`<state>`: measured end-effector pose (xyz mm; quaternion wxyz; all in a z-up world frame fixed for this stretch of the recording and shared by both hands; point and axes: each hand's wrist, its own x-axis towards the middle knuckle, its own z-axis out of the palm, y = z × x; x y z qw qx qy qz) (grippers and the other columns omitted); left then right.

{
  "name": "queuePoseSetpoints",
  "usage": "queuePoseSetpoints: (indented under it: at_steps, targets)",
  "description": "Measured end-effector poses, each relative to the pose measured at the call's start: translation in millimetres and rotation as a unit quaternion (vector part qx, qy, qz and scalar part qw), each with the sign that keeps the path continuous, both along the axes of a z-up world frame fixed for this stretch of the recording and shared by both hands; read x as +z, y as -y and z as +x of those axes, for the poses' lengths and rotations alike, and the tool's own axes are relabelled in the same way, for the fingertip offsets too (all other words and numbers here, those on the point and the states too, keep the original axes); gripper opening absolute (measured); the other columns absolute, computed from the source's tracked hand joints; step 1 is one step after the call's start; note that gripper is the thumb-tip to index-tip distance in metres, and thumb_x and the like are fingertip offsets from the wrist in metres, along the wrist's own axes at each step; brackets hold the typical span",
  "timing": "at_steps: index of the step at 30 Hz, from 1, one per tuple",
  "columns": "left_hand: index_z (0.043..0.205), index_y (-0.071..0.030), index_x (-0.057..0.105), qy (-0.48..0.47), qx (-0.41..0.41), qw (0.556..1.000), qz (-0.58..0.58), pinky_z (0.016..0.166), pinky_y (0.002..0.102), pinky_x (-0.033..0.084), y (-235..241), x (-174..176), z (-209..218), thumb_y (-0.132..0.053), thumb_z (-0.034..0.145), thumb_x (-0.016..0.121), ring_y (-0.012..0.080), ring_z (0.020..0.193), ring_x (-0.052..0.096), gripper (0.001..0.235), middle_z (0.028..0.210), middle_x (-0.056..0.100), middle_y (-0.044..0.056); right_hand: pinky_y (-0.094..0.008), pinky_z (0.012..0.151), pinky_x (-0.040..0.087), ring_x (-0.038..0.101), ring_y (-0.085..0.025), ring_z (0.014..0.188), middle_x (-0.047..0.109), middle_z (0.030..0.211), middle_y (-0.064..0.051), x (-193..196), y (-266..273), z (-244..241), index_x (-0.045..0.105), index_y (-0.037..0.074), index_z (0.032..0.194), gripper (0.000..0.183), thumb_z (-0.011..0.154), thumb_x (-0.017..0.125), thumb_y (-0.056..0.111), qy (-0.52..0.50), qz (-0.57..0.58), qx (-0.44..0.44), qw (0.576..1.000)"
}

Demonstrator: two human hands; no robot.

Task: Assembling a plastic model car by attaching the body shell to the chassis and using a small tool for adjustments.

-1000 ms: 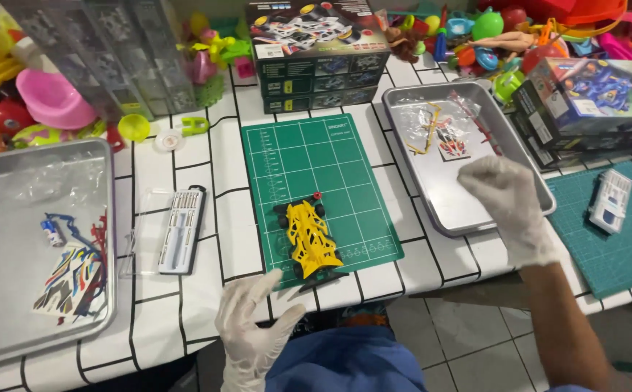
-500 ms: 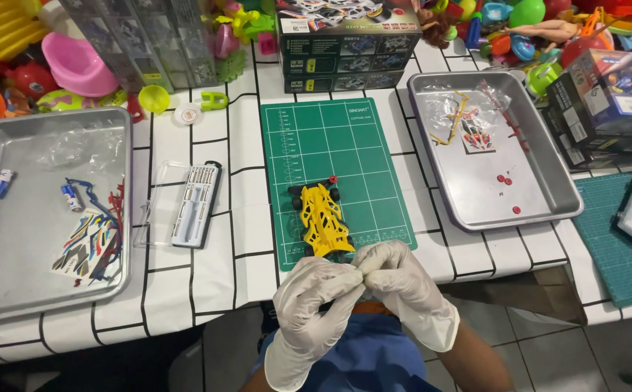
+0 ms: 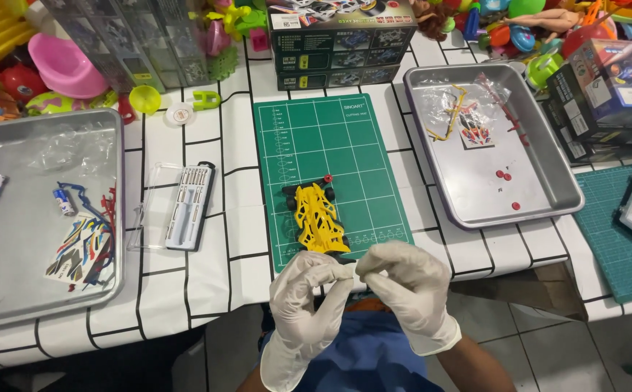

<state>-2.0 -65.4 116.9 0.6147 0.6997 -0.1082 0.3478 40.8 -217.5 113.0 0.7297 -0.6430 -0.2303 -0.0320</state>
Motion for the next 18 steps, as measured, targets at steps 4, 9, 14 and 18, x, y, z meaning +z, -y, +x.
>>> queuePoseSetpoints:
  at_steps: [4, 9, 14, 18]
  targets:
    - [0.093, -0.005, 0.069, -0.041, -0.055, 0.995, -0.077, 0.067, 0.034, 0.057, 3, -2, -3, 0.0, 0.091, 0.07, 0.0224, 0.074, 0.066, 0.005, 0.083, 0.066, 0.008, -0.03, 0.071, 0.066, 0.076, -0.022, 0.074, 0.075, 0.084, -0.014, -6, 3, 1, 0.068, -0.001, 0.103, 0.027, 0.08, 0.078, -0.008, 0.162, -0.058, -0.021, 0.985]
    - [0.085, -0.008, 0.074, -0.129, -0.094, 0.975, -0.153, 0.07, 0.032, 0.057, 0, -7, -7, -0.001, 0.087, 0.075, 0.0194, 0.075, 0.067, 0.007, 0.08, 0.067, 0.005, -0.03, 0.071, 0.07, 0.078, -0.023, 0.075, 0.075, 0.087, -0.018, -9, 3, 4, 0.065, -0.005, 0.109, 0.031, 0.081, 0.078, -0.008, 0.174, -0.024, 0.019, 0.984]
    - [0.074, -0.009, 0.07, -0.245, -0.137, 0.937, -0.206, 0.064, 0.024, 0.05, -5, -22, -4, 0.003, 0.084, 0.082, 0.0123, 0.072, 0.062, 0.02, 0.077, 0.066, 0.001, -0.029, 0.067, 0.065, 0.073, -0.022, 0.07, 0.072, 0.086, -0.012, -8, 3, 10, 0.063, -0.002, 0.106, 0.023, 0.085, 0.072, -0.009, 0.281, -0.119, 0.007, 0.952]
    - [0.081, -0.009, 0.08, -0.289, -0.147, 0.923, -0.206, 0.064, 0.025, 0.051, -12, -22, 0, -0.011, 0.084, 0.084, 0.0134, 0.074, 0.067, 0.005, 0.079, 0.073, 0.003, -0.03, 0.068, 0.062, 0.073, -0.023, 0.072, 0.071, 0.086, -0.01, -18, 4, 16, 0.061, -0.001, 0.107, 0.023, 0.087, 0.07, -0.008, 0.299, -0.16, 0.011, 0.941]
